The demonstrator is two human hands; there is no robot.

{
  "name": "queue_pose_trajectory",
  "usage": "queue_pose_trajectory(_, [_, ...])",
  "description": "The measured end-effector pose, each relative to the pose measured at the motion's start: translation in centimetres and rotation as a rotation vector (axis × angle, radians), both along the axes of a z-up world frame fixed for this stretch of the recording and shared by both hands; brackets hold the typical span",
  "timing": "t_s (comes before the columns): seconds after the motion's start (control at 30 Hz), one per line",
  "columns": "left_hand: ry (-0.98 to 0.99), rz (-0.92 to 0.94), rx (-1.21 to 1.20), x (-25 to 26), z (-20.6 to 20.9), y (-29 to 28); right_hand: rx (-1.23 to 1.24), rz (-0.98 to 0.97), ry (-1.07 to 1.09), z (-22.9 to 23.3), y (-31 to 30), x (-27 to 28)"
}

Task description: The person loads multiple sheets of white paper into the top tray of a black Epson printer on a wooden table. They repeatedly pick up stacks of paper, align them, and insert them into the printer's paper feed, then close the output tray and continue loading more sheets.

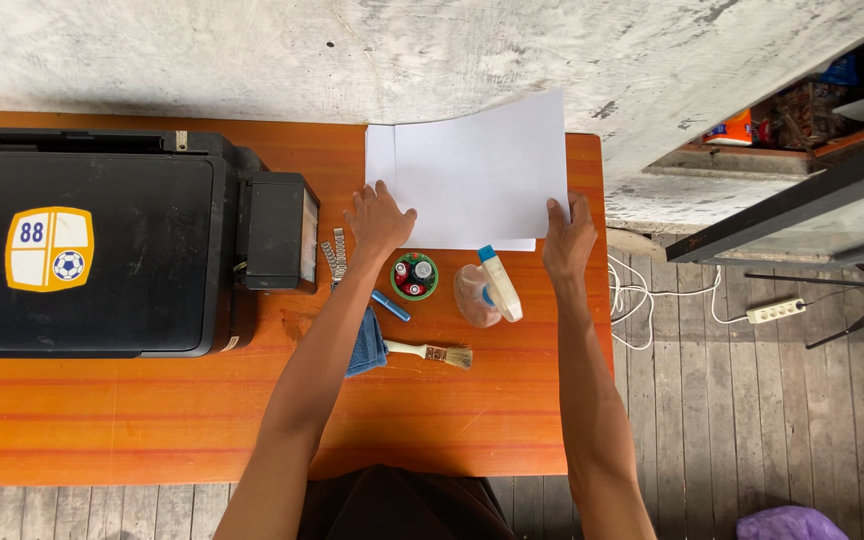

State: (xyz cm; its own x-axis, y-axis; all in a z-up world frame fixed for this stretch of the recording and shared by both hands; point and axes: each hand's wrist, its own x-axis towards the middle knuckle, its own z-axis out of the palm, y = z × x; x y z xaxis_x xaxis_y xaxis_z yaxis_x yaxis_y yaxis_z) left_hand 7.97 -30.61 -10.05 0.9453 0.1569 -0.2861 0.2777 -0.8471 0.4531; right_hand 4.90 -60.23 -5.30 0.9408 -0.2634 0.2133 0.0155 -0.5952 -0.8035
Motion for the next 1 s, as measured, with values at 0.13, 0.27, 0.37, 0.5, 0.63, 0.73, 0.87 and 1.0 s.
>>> queue_pose_trajectory(0.13, [-0.011,-0.009,-0.3,-0.4,0.3,-0.5,0.241,0.129,-0.117,1.1,-1.2,-1.1])
queue_pose_trajectory(0.27, [-0.076,0.041,-0.692,-0.7,2.0,-0.6,0.274,0.085,-0.158,4.3,-1.8,-2.3])
queue_pose_trajectory(0.37, [-0.13,0.022,-0.795,-1.1,4.4,-0.2,0.3,0.096,-0.188,8.9,-1.6,-3.6])
queue_pose_trajectory(0.5, [-0.255,0.044,-0.917,-1.6,8.5,1.8,0.112,0.169,-0.391,15.5,1.3,-6.0])
queue_pose_trajectory(0.63, [-0.663,-0.059,-0.904,-3.3,12.0,6.2,-0.028,0.133,-0.437,20.1,7.5,-9.0])
queue_pose_trajectory(0.73, [-0.743,-0.236,-0.736,-5.0,14.5,11.2,-0.138,0.133,-0.466,22.4,13.5,-11.3])
queue_pose_trajectory(0.87, [-0.816,-0.418,-0.675,-6.9,18.0,17.3,-0.28,0.13,-0.448,24.8,21.5,-14.4])
queue_pose_trajectory(1.0, [-0.622,-0.37,-0.775,-8.9,20.2,22.6,-0.32,0.083,-0.531,25.4,27.7,-17.5])
